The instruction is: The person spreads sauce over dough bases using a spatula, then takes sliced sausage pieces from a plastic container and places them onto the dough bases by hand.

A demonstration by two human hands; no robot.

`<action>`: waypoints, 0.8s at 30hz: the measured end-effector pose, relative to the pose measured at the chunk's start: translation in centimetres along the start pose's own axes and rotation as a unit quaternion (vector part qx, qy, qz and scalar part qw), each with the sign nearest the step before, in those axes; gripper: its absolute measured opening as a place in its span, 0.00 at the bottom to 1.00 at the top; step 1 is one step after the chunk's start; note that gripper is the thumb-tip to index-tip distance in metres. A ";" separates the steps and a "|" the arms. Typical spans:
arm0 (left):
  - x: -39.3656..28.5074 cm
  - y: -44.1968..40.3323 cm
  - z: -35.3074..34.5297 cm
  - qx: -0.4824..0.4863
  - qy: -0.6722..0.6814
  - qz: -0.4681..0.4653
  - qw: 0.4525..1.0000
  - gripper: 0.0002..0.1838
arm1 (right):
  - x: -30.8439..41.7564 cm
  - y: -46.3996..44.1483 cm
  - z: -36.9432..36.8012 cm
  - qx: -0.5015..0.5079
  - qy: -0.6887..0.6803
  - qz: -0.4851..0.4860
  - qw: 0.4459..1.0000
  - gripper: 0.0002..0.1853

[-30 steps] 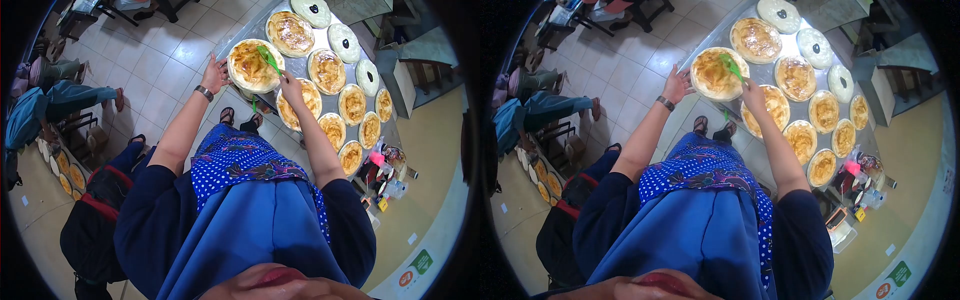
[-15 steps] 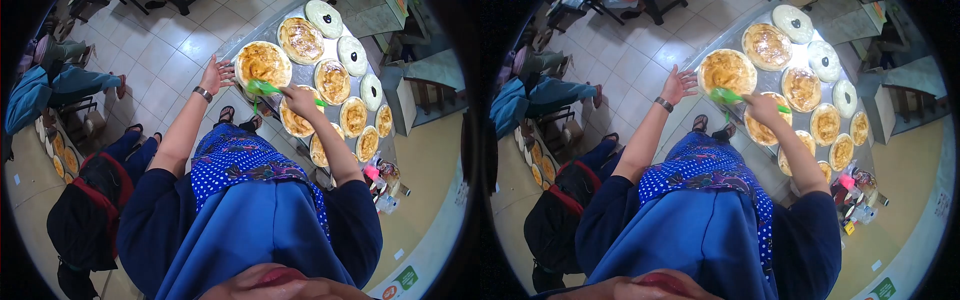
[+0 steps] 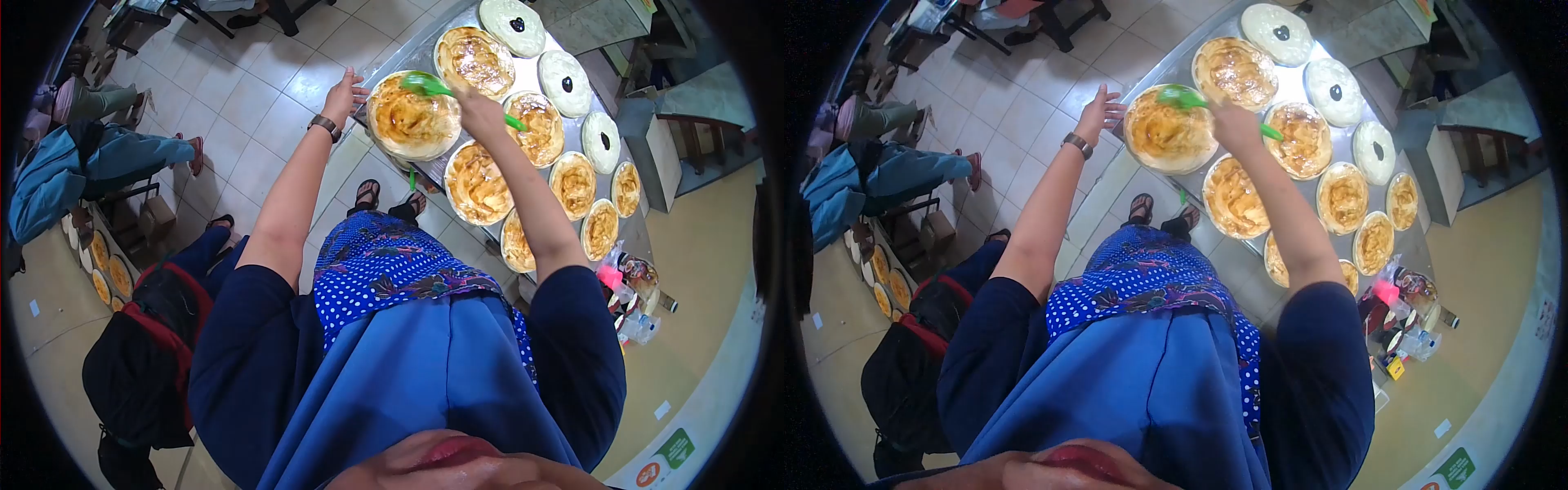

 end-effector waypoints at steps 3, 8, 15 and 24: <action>0.9 0.5 1.4 -0.022 0.026 -0.008 0.999 0.33 | -4.7 4.6 2.3 0.073 0.072 -0.116 0.988 0.17; 10.4 5.6 2.0 -0.075 0.227 0.105 0.965 0.34 | -2.4 4.5 5.2 -0.010 0.007 -0.123 0.992 0.17; 11.3 12.4 -5.2 0.055 0.427 0.283 0.857 0.43 | 0.8 0.1 -1.9 0.001 -0.023 -0.044 0.999 0.21; 11.6 10.8 -4.2 0.079 0.280 0.214 0.933 0.28 | -0.3 14.3 5.2 -0.014 -0.048 -0.256 0.965 0.14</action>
Point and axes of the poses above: each hand's wrist, its own y-axis away from the middle knuckle, its own z-axis out of the back of the hand, x = y × z, the point moved 9 cm from there along -y, towards the middle knuckle, and after that the axes turned 10 degrees about -x, right-handed, at the moved point
